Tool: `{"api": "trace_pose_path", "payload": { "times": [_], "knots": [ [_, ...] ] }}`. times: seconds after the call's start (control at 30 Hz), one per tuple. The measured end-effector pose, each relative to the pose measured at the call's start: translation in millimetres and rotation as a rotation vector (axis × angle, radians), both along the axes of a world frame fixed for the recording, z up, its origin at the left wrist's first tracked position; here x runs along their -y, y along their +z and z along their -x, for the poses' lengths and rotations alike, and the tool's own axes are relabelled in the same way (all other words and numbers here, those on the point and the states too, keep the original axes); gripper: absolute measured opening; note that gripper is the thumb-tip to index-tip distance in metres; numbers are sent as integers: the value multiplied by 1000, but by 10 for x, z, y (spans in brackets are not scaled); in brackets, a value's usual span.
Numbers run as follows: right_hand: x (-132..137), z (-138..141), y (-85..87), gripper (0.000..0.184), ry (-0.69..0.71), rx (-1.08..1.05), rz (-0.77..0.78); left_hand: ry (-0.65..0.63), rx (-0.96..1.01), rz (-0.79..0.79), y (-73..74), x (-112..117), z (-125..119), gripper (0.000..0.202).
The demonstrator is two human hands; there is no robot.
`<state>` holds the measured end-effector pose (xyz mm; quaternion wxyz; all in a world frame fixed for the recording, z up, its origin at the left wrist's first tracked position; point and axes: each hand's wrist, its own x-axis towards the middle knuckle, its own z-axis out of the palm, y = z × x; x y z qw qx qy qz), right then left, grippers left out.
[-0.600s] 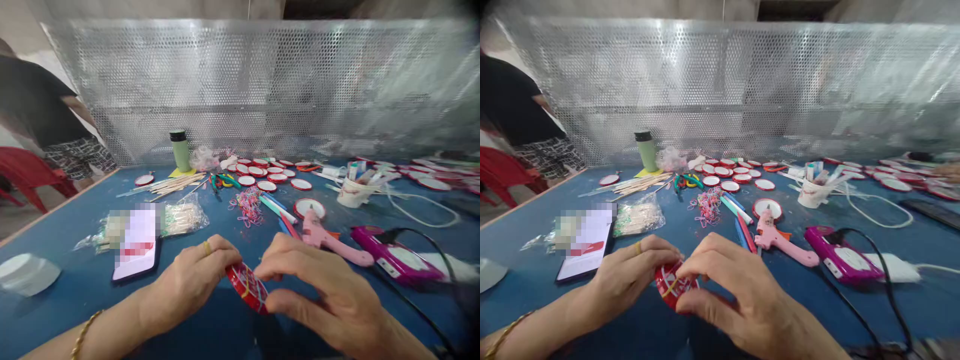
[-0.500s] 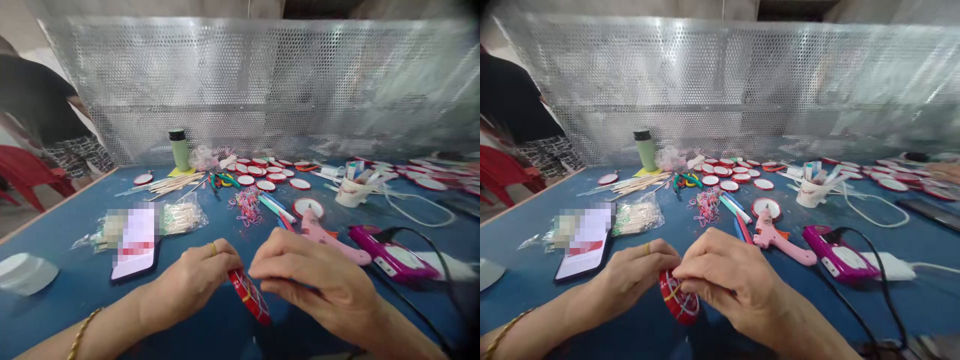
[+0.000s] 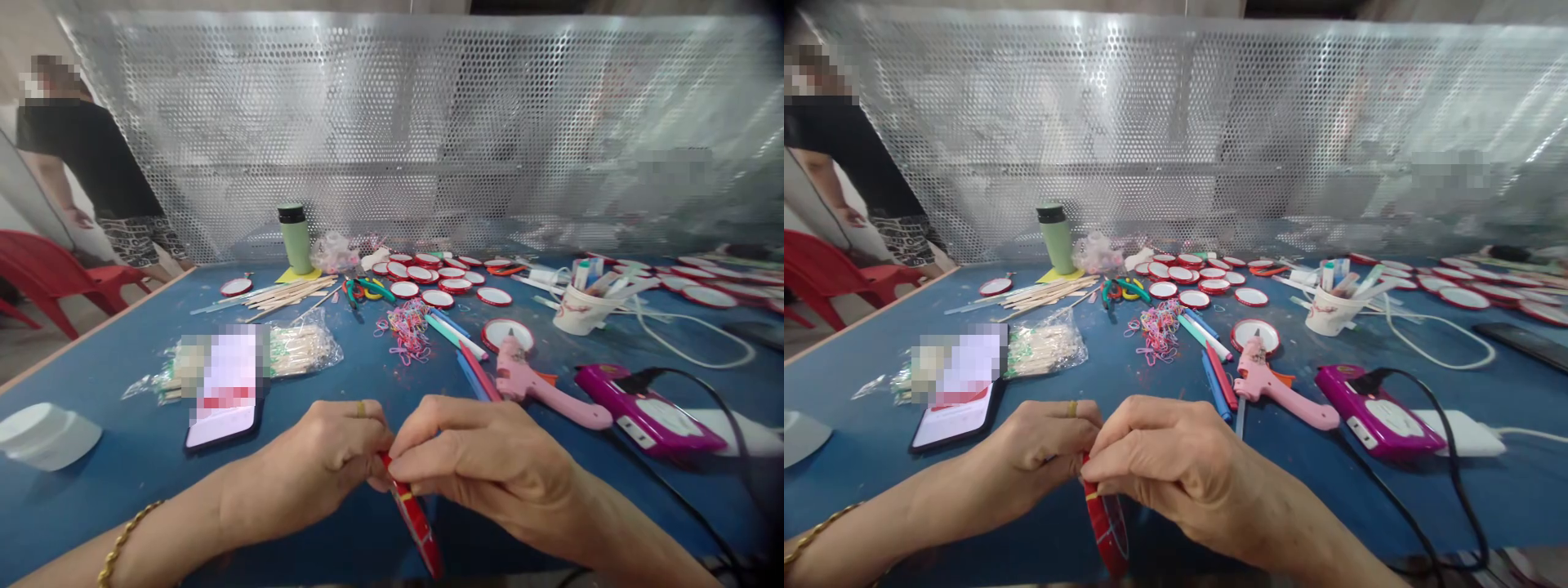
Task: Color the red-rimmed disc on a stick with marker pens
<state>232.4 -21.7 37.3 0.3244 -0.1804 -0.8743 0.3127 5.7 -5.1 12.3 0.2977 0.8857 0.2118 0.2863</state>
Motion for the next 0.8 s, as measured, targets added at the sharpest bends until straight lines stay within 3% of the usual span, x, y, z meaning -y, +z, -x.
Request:
{"api": "trace_pose_path", "payload": {
  "times": [0.37, 0.8],
  "knots": [
    [34, 8, -61, 13, 26, -1, 22, -20, -24, 46, -10, 35, -27, 19],
    [101, -34, 6, 14, -68, 0, 30, -95, 46, 4, 64, -29, 0, 14]
  ]
}}
